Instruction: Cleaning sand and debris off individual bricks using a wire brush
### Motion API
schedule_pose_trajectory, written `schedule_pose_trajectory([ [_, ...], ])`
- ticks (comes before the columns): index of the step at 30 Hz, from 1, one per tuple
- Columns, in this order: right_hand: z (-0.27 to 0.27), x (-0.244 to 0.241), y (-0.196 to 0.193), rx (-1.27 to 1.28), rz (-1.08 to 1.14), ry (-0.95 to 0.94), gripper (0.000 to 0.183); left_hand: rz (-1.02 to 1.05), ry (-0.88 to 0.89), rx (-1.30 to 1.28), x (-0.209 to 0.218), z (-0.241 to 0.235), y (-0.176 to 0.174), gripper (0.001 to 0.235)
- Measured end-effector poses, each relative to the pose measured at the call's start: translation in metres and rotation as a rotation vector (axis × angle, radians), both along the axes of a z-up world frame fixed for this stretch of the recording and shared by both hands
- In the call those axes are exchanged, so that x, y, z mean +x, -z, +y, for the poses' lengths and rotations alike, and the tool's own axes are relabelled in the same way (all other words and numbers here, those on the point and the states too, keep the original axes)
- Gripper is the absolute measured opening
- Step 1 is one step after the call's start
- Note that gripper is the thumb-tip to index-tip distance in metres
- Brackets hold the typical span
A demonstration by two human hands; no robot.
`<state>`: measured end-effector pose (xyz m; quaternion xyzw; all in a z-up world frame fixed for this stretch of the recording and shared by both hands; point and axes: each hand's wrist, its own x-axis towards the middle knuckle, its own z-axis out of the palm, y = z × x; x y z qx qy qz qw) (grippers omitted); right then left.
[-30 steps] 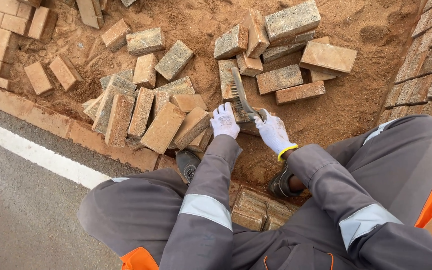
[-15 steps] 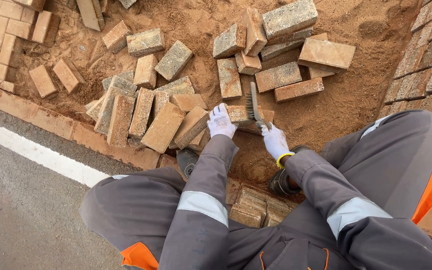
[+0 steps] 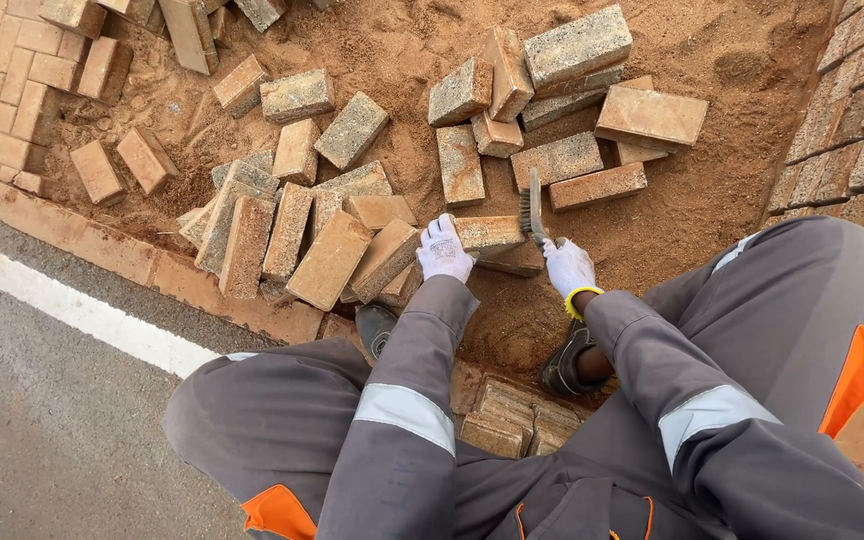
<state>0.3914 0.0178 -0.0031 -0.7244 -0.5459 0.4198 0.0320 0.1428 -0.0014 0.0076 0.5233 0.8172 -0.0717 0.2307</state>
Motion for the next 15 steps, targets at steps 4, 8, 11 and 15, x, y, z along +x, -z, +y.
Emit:
schedule_pose_trajectory([
  [4, -0.021, -0.050, -0.113, 0.144, 0.204, 0.016, 0.039, 0.007, 0.000, -0.015, 0.002, 0.000, 0.003, 0.110],
  [8, -0.026, -0.063, -0.094, 0.125, 0.255, -0.083, 0.045, 0.034, 0.006, -0.022, 0.002, -0.003, 0.001, 0.107],
  [11, -0.007, -0.036, -0.065, 0.060, 0.138, -0.024, 0.053, 0.024, 0.002, 0.005, -0.001, 0.003, 0.001, 0.108],
  [15, -0.011, -0.028, -0.095, 0.087, 0.144, 0.055, 0.046, 0.049, 0.013, -0.010, 0.004, -0.001, -0.004, 0.105],
])
